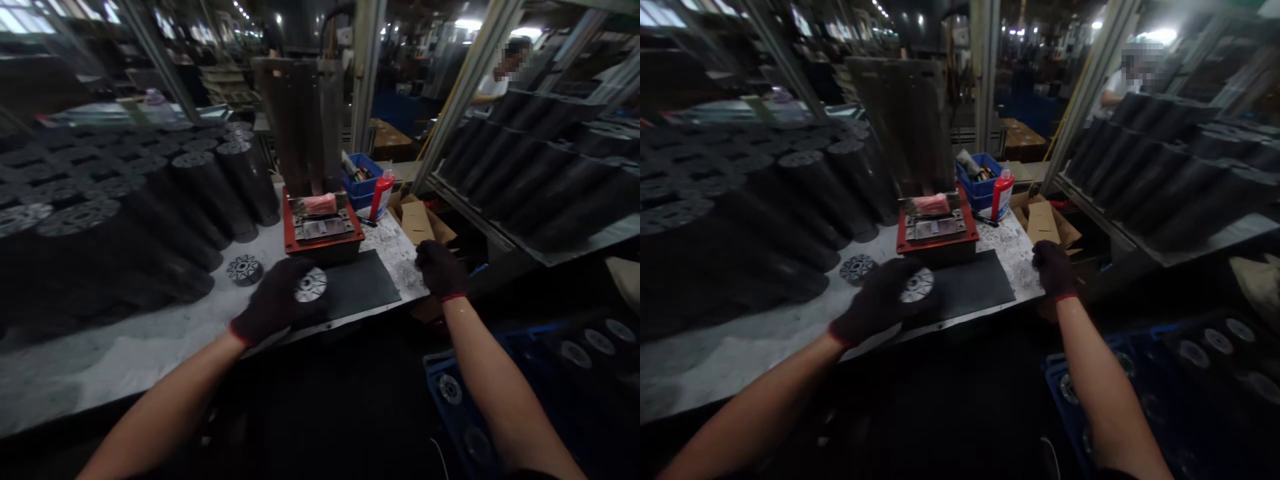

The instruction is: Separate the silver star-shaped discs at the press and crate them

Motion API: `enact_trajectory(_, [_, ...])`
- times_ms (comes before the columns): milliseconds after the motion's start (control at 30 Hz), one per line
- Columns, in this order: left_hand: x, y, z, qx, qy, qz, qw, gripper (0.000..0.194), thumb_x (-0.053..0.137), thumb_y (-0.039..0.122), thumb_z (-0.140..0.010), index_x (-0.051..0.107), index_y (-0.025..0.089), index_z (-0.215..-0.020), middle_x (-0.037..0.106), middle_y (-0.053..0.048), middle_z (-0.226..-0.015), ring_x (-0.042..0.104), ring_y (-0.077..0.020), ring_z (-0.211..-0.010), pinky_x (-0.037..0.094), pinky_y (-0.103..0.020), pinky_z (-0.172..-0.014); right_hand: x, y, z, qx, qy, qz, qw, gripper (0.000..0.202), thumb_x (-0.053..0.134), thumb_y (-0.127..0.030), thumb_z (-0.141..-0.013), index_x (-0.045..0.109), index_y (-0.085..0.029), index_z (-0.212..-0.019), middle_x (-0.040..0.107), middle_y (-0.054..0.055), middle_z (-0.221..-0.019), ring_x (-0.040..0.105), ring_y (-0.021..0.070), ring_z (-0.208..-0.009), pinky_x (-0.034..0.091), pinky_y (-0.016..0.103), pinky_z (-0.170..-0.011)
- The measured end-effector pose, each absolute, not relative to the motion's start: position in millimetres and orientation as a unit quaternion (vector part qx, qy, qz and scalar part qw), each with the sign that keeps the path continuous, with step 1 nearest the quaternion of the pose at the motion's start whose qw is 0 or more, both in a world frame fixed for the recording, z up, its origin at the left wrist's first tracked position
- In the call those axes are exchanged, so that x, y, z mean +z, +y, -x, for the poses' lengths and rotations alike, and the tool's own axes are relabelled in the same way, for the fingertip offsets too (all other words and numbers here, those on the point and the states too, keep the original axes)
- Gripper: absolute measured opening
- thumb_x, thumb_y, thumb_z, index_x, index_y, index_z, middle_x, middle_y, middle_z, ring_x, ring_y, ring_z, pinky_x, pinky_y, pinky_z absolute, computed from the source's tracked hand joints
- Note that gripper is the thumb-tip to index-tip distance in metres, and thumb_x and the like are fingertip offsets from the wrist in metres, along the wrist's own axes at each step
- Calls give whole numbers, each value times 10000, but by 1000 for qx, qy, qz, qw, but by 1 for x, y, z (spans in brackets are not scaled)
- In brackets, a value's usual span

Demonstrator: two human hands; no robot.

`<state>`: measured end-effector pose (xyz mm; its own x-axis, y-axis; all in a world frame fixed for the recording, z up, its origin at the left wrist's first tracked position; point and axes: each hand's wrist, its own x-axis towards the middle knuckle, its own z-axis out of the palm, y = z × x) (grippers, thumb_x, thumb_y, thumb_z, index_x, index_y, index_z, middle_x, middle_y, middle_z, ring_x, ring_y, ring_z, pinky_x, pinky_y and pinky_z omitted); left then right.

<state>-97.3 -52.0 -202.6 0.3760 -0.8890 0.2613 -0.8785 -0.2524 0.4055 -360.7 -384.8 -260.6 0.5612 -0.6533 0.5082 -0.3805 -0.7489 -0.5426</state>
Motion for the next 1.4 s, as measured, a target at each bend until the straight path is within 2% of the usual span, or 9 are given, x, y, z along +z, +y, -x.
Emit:
enact_trajectory(167, [-227,-103,118,-80,-628,-735,244,828,959,579,-745,694,212,-1438,710,-158,-1456,692,-388,-1324,561,-526,-1150,-247,-354,332,-397,332,823,233,402,502,-517,-1021,750,-201,-1046,752,62,-812,693,225,-710,611,398,-711])
enact_trajectory(433, [-253,-103,103,-125,-660,-684,284,1022,928,677,-774,574,182,-1595,631,-163,-1583,622,-415,-1446,501,-519,-1240,-172,-305,209,-265,-81,958,78,380,636,-418,-1059,754,-204,-1351,748,137,-1436,694,318,-1295,533,524,-1106])
enact_trajectory(700, [-254,-103,98,-153,-648,-684,298,1176,982,704,-693,531,187,-1648,579,-173,-1644,555,-436,-1512,431,-545,-1300,-175,-333,164,-223,-124,967,18,459,549,-533,-1104,750,-196,-1341,743,108,-1374,634,325,-1322,450,568,-1159])
enact_trajectory(800, [-250,-102,99,-145,-661,-680,283,1103,948,655,-773,506,185,-1667,567,-152,-1659,540,-429,-1523,424,-528,-1297,-174,-319,176,-229,-98,968,39,441,569,-549,-1087,781,-206,-1267,763,106,-1296,666,329,-1238,483,582,-1126])
enact_trajectory(900, [-247,-103,102,-141,-654,-687,282,994,958,555,-774,574,175,-1608,635,-152,-1588,605,-410,-1457,484,-525,-1235,-187,-285,207,-309,64,924,216,447,529,-577,-1103,801,-225,-1066,775,75,-1070,711,272,-1047,575,504,-1011])
enact_trajectory(967, [-245,-108,106,-145,-628,-707,291,825,975,534,-726,721,192,-1432,748,-140,-1409,720,-388,-1274,578,-505,-1091,-205,-260,234,-360,252,814,380,508,549,-667,-1078,757,-244,-889,710,29,-832,692,222,-826,620,412,-801])
enact_trajectory(1033, [-241,-113,110,-152,-603,-725,298,550,930,555,-766,823,210,-1179,818,-109,-1161,785,-343,-1056,617,-450,-917,-225,-242,256,-342,307,784,417,557,563,-718,-1050,712,-259,-771,586,-5,-628,601,194,-615,567,360,-584])
enact_trajectory(1133, [-231,-117,116,-157,-577,-746,294,415,858,605,-829,836,206,-941,804,-76,-908,789,-302,-875,587,-396,-769,-245,-229,269,-321,341,777,421,549,594,-690,-1033,709,-258,-714,571,-19,-565,569,180,-569,522,333,-539])
enact_trajectory(1400, [-226,-116,118,-181,-573,-741,299,432,874,604,-834,810,179,-862,774,-93,-845,762,-299,-813,563,-410,-759,-263,-222,272,-345,335,802,354,424,649,-579,-1023,794,-247,-804,733,11,-743,689,223,-738,558,360,-699])
